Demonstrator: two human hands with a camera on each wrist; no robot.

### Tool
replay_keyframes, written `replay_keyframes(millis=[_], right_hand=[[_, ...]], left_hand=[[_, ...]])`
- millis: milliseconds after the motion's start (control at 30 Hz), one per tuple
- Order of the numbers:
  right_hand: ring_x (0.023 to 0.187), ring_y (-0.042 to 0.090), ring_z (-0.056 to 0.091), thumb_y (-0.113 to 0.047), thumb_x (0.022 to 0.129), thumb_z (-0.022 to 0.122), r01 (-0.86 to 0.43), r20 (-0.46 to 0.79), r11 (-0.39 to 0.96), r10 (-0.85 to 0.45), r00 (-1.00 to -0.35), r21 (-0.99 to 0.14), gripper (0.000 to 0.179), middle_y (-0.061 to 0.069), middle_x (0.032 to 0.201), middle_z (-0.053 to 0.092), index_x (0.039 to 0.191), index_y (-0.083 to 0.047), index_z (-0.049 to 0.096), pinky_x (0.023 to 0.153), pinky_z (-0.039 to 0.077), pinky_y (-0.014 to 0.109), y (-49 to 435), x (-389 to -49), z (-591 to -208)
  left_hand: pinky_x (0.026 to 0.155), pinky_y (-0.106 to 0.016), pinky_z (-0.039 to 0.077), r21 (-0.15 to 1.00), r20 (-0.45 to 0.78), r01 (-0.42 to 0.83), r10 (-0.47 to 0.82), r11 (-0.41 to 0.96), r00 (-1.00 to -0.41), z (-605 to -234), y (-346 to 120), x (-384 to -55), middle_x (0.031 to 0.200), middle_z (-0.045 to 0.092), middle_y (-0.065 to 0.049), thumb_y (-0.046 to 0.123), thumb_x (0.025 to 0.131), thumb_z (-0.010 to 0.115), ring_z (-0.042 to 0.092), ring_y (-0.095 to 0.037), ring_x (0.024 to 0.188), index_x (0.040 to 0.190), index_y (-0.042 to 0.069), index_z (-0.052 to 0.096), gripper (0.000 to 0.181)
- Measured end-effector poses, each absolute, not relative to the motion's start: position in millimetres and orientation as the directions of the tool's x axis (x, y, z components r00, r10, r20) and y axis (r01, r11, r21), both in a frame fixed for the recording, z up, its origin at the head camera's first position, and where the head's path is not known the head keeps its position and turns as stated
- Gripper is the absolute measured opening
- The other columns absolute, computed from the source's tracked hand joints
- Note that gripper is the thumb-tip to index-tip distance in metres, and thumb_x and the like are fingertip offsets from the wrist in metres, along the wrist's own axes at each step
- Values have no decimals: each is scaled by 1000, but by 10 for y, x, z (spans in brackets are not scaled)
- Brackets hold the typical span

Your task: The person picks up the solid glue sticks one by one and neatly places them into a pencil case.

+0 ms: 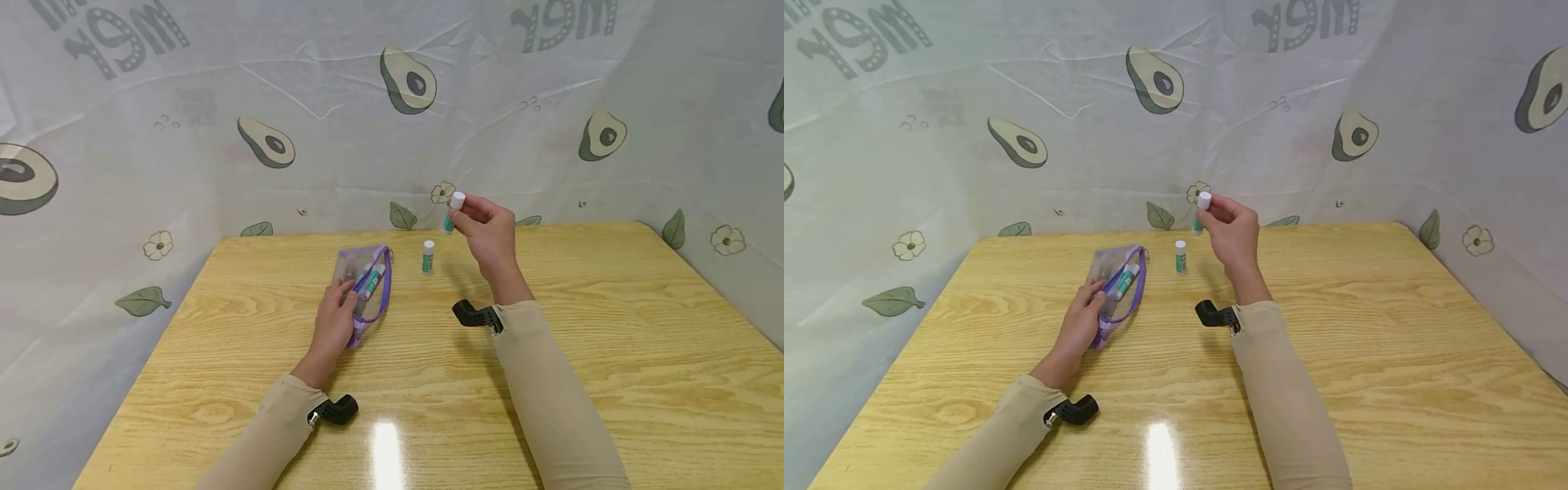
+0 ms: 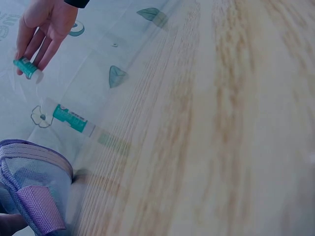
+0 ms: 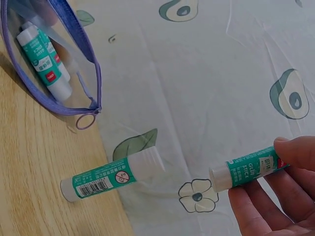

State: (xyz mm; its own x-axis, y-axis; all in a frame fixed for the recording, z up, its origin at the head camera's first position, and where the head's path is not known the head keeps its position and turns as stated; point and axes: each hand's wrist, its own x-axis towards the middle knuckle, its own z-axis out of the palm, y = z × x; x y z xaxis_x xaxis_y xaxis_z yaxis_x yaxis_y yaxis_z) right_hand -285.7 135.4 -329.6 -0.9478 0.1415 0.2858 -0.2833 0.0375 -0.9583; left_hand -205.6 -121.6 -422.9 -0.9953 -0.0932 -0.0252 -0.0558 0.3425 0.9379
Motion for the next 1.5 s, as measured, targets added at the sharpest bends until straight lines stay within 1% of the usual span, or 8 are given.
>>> replay_keyframes(millis=[167, 400, 533, 933, 1100, 1167, 1267, 1500], right_hand=[[99, 10, 69, -13, 91, 71, -280, 282, 36, 128, -951, -959, 38, 17, 125, 68, 128, -7, 66, 87, 57, 25, 1323, -2851, -3316], [102, 11, 66, -17, 92, 70, -262, 270, 81, 100, -958, -962, 37, 11, 123, 69, 128, -9, 67, 87, 56, 21, 1261, -2810, -3373], [102, 11, 65, -19, 93, 70, -270, 280, 107, 87, -956, -957, 37, 12, 123, 68, 128, -9, 67, 86, 55, 19, 1222, -2788, -3386], [109, 16, 64, -18, 93, 69, -327, 330, 117, 14, -944, -938, 36, 13, 124, 69, 128, -8, 67, 92, 52, 24, 1083, -2779, -3391], [111, 19, 65, -19, 93, 70, -330, 333, 135, -4, -943, -934, 36, 12, 123, 69, 126, -8, 67, 97, 53, 32, 1002, -2748, -3367], [112, 20, 65, -19, 92, 70, -325, 327, 149, -11, -945, -934, 35, 11, 122, 69, 126, -9, 67, 98, 52, 35, 967, -2739, -3364], [112, 21, 65, -20, 92, 70, -317, 318, 168, -23, -948, -933, 35, 11, 121, 69, 126, -9, 67, 98, 53, 38, 920, -2733, -3366], [111, 22, 67, -18, 92, 71, -333, 329, 182, -53, -943, -925, 34, 11, 118, 70, 124, -9, 68, 95, 55, 38, 826, -2730, -3380]], left_hand=[[124, -55, 5, 939, -32, -62, -95, 337, -995, -4239, -1214, -2038, 166, 16, -7, 30, 106, 39, 1, -30, 155, 149, 14, 43, 47], [123, -56, 4, 938, -57, -89, -104, 334, -993, -4264, -1204, -1989, 167, 16, -6, 30, 105, 39, 1, -31, 155, 149, 14, 43, 47], [123, -57, 5, 937, -50, -85, -112, 339, -992, -4271, -1195, -1976, 166, 18, -9, 30, 105, 40, 2, -32, 155, 148, 12, 45, 47], [123, -58, 6, 939, -24, -60, -111, 338, -994, -4255, -1197, -1986, 165, 19, -11, 30, 105, 40, 3, -33, 155, 147, 11, 46, 47], [124, -56, 5, 937, -34, -70, -111, 341, -993, -4251, -1194, -2013, 166, 18, -8, 32, 105, 39, 2, -30, 155, 148, 14, 45, 47], [123, -56, 5, 937, -30, -66, -109, 342, -994, -4250, -1196, -2021, 166, 19, -8, 31, 105, 39, 2, -30, 155, 148, 13, 45, 47], [123, -56, 5, 937, -27, -64, -111, 344, -994, -4246, -1199, -2029, 166, 19, -9, 31, 105, 39, 3, -31, 155, 148, 13, 45, 47], [123, -57, 6, 937, -14, -50, -106, 346, -994, -4218, -1204, -2038, 165, 19, -10, 29, 105, 40, 3, -33, 155, 148, 12, 45, 46]])
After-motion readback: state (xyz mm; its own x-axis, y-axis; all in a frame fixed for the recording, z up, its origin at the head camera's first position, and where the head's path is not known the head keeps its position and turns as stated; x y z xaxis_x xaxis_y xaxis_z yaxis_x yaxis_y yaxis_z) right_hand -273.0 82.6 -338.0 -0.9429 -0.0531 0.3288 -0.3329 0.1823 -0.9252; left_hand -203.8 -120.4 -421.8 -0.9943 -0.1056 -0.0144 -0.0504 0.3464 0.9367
